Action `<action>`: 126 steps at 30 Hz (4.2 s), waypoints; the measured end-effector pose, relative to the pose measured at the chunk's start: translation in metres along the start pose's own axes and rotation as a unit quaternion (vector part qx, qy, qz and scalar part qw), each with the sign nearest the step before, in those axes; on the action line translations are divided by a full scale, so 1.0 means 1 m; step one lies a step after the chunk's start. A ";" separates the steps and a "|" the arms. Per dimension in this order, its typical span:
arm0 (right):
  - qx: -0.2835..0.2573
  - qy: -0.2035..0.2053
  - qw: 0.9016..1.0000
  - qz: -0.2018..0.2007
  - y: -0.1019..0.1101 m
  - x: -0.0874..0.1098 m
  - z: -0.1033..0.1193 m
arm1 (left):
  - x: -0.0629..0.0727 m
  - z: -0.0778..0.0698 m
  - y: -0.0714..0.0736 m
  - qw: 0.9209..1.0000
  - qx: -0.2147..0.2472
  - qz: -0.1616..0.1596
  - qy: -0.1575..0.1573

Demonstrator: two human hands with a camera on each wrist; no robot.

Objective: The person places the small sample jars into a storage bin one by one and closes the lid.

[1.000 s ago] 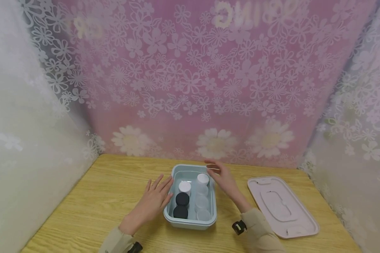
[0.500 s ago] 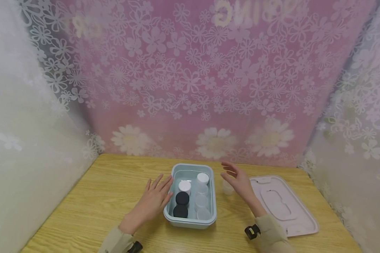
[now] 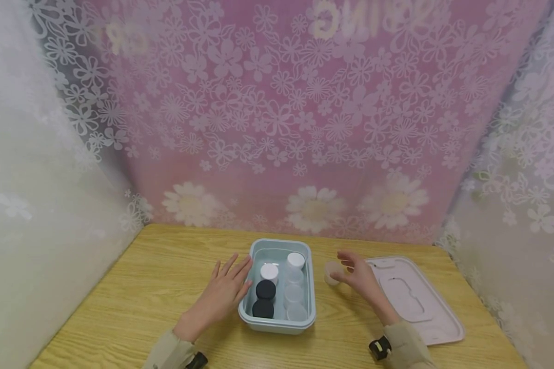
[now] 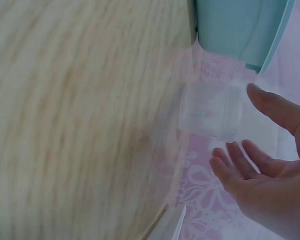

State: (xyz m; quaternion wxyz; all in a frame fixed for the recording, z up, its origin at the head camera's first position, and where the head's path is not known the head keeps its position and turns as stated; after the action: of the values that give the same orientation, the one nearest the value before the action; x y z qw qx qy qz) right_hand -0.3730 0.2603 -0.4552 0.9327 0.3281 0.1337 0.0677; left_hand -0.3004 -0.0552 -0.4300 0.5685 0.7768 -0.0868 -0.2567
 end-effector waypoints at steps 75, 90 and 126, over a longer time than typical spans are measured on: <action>0.010 0.133 0.988 0.076 -0.085 -0.073 0.114 | 0.000 0.001 0.000 1.000 0.005 0.004 0.000; 0.116 0.166 0.977 0.068 -0.104 -0.072 0.120 | 0.000 0.000 0.002 1.000 0.004 0.007 0.004; 0.228 0.184 0.953 0.076 -0.116 -0.063 0.125 | 0.000 0.000 0.002 1.000 -0.007 0.000 0.000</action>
State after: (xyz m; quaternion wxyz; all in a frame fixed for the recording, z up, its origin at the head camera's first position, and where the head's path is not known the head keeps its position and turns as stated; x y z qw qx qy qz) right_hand -0.3919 0.0823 -0.4215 0.7845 0.5227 0.2897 0.1656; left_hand -0.3002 -0.0555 -0.4282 0.5737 0.7730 -0.0847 -0.2571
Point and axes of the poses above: each hand's wrist, its own x-axis away from the middle knuckle, its own y-axis out of the back of the hand, z = x × y, the point moved 9 cm from there along -x, towards the middle knuckle
